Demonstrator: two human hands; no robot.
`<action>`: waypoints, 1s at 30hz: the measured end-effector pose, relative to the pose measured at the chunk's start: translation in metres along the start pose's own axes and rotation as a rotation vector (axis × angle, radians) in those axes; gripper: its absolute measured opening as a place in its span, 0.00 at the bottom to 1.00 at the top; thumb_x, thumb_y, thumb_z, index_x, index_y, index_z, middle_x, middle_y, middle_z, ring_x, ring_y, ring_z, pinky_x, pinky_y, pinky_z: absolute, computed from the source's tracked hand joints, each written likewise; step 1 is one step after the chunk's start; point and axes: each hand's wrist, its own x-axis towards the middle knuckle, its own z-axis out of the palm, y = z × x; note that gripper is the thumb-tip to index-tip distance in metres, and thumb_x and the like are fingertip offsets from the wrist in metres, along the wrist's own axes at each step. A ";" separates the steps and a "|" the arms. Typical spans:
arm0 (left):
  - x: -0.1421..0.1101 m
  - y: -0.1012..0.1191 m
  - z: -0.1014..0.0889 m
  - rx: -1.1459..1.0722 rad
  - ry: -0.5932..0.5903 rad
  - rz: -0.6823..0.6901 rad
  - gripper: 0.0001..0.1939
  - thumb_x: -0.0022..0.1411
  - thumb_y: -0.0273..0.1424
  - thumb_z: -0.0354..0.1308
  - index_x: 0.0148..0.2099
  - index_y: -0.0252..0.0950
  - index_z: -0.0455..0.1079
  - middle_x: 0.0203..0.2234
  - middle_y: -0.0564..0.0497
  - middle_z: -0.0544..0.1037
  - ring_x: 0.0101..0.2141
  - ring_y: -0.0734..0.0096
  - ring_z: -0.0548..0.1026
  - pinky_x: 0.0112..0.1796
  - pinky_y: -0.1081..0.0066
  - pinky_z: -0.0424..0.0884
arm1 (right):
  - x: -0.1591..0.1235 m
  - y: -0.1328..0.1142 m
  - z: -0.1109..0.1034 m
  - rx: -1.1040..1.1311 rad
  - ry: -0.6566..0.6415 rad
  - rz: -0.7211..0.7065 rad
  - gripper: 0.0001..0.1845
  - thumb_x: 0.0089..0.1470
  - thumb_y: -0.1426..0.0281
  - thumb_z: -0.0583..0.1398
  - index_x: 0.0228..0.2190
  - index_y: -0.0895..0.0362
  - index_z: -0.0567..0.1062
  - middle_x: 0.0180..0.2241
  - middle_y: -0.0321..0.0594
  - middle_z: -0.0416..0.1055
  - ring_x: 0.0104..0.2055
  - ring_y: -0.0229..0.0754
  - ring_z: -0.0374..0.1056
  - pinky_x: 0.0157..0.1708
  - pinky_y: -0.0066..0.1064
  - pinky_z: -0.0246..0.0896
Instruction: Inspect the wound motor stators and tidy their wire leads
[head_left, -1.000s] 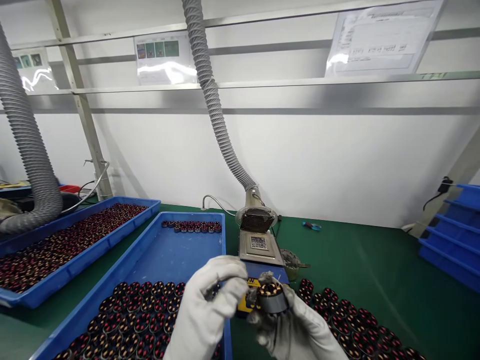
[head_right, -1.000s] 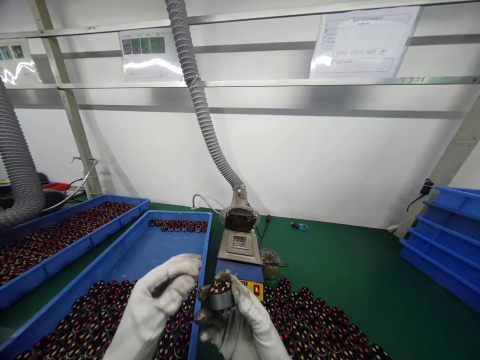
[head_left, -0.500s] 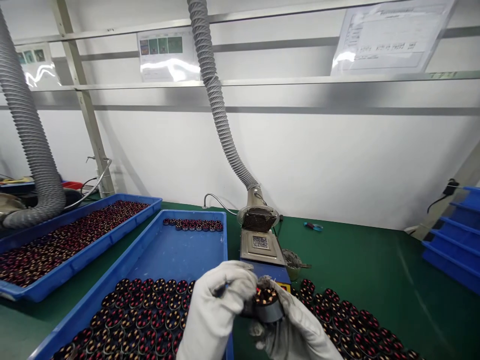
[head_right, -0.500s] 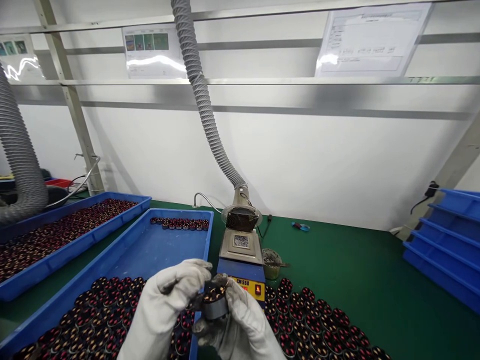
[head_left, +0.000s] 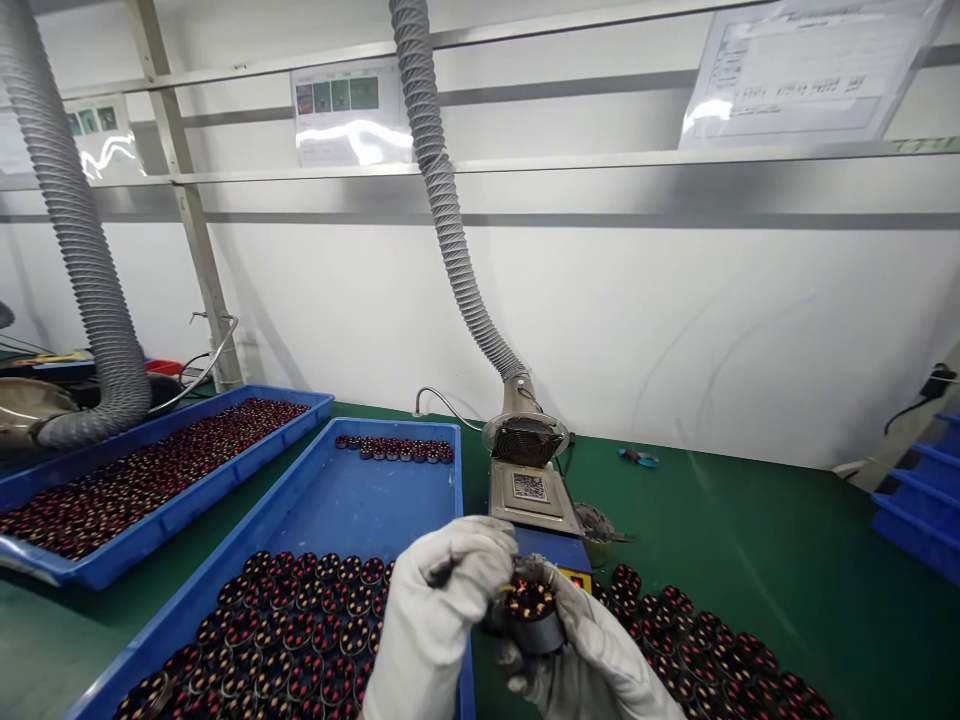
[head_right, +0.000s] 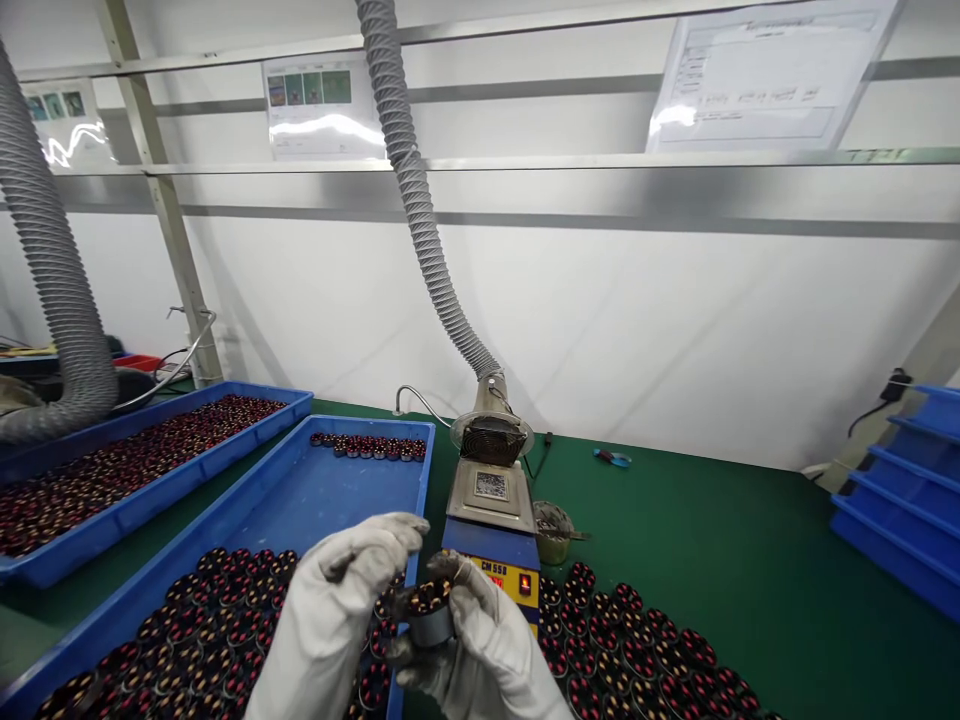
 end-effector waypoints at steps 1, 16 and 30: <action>0.000 0.002 -0.003 0.006 0.008 -0.033 0.11 0.46 0.21 0.54 0.25 0.39 0.77 0.22 0.53 0.79 0.23 0.72 0.74 0.25 0.77 0.69 | -0.001 -0.001 0.002 0.011 -0.009 -0.002 0.19 0.39 0.66 0.70 0.37 0.53 0.76 0.33 0.41 0.79 0.31 0.40 0.75 0.30 0.28 0.68; -0.002 0.014 -0.004 -0.074 -0.149 -0.315 0.15 0.37 0.18 0.50 0.23 0.35 0.76 0.26 0.51 0.76 0.21 0.79 0.69 0.24 0.80 0.65 | 0.000 0.000 0.003 -0.026 0.067 -0.041 0.17 0.40 0.66 0.69 0.35 0.54 0.76 0.29 0.38 0.78 0.28 0.40 0.74 0.32 0.35 0.68; -0.004 0.021 0.000 0.048 -0.234 -0.241 0.13 0.41 0.18 0.50 0.24 0.35 0.75 0.24 0.51 0.75 0.26 0.72 0.72 0.27 0.77 0.67 | 0.007 0.003 -0.007 -0.159 0.181 -0.252 0.15 0.38 0.68 0.70 0.32 0.54 0.77 0.30 0.41 0.78 0.33 0.44 0.74 0.37 0.38 0.69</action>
